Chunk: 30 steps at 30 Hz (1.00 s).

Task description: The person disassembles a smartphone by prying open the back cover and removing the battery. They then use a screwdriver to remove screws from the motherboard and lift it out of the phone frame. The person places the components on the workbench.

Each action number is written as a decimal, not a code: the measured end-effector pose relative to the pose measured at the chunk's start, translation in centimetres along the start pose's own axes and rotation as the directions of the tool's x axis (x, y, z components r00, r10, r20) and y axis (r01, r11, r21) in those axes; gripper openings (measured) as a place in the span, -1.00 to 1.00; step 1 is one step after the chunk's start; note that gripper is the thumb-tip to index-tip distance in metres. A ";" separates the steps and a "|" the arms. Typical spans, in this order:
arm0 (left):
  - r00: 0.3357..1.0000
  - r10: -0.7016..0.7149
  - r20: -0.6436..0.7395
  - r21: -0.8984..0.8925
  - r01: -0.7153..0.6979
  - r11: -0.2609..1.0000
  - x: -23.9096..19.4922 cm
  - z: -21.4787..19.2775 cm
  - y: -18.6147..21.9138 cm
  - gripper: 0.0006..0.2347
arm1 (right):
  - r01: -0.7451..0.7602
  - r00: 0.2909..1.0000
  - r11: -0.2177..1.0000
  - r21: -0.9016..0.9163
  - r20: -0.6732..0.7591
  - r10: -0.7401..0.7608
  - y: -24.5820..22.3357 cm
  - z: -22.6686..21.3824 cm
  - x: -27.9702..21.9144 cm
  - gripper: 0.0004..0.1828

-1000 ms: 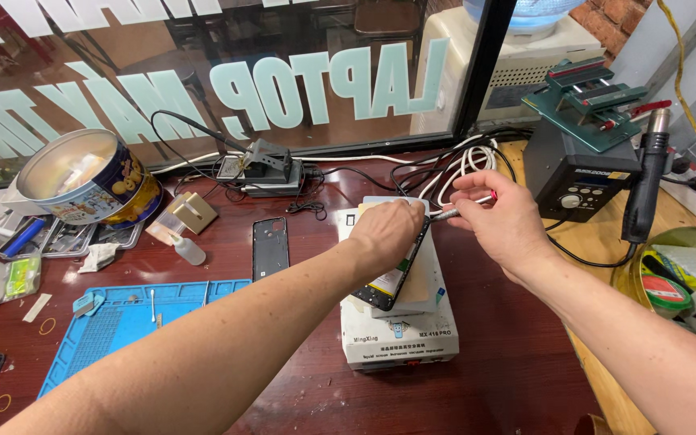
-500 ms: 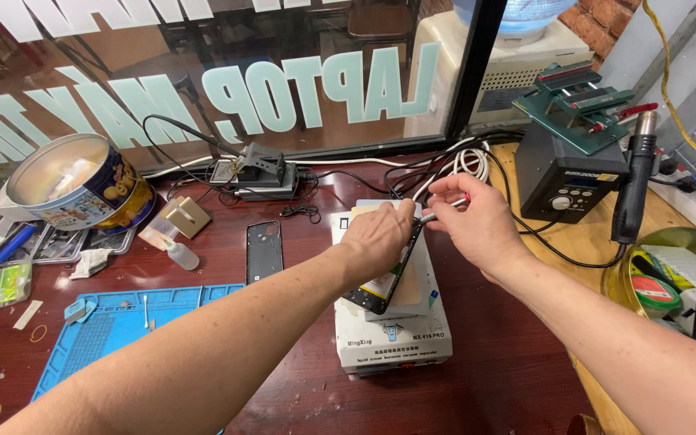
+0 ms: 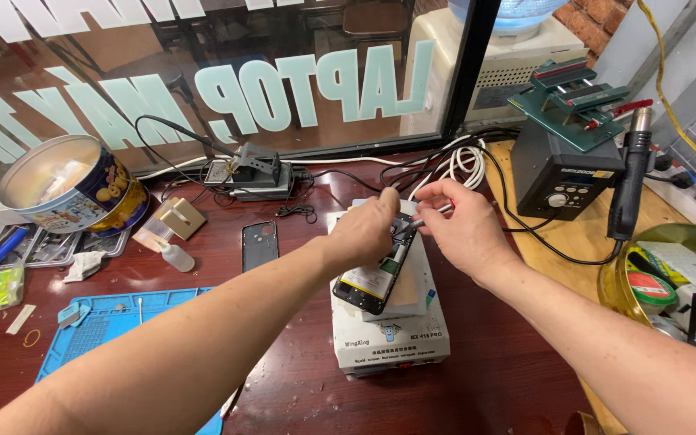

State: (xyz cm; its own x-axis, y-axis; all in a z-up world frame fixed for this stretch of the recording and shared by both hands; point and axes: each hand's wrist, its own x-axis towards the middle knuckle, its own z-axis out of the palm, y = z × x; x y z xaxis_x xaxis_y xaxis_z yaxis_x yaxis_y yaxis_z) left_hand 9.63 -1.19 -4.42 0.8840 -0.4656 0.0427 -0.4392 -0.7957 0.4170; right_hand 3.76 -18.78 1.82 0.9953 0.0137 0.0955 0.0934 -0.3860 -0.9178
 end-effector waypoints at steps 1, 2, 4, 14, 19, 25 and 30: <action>0.997 -0.011 -0.082 -0.135 0.000 0.991 0.3 -0.1 -0.9 -0.69 | -0.005 1.000 1.000 0.012 0.001 0.005 0.0 0.2 0.0 -0.80; 0.986 -0.033 -0.162 -0.267 -0.012 0.964 0.6 -0.3 -2.0 -0.70 | -0.001 1.000 1.000 0.011 0.000 0.001 0.0 0.3 0.0 -0.81; 0.958 -0.276 -0.082 -0.609 0.171 0.775 0.9 -1.1 -4.4 -0.68 | 0.006 1.000 1.000 0.000 -0.008 -0.006 0.0 0.0 -0.1 -0.82; 0.728 -0.603 0.325 -0.879 0.468 0.093 -2.7 2.0 -9.9 -0.72 | 0.008 1.000 0.998 -0.059 0.029 -0.006 -1.3 1.0 -0.2 -0.84; 0.744 -0.632 0.219 -0.840 0.474 0.266 -2.1 3.9 -9.5 -0.71 | 0.041 0.997 0.995 -0.086 0.065 -0.035 -1.4 0.8 -0.1 -0.83; 0.860 -0.488 -0.148 -0.418 0.393 0.819 -2.3 4.1 -8.3 -0.77 | 0.013 0.999 0.995 -0.100 0.054 -0.008 -1.6 0.6 -0.4 -0.82; 0.855 -0.509 -0.105 -0.353 0.446 0.822 -2.4 3.4 -6.4 -0.75 | 0.088 0.996 0.988 -0.126 0.020 -0.086 -1.5 0.8 0.0 -0.84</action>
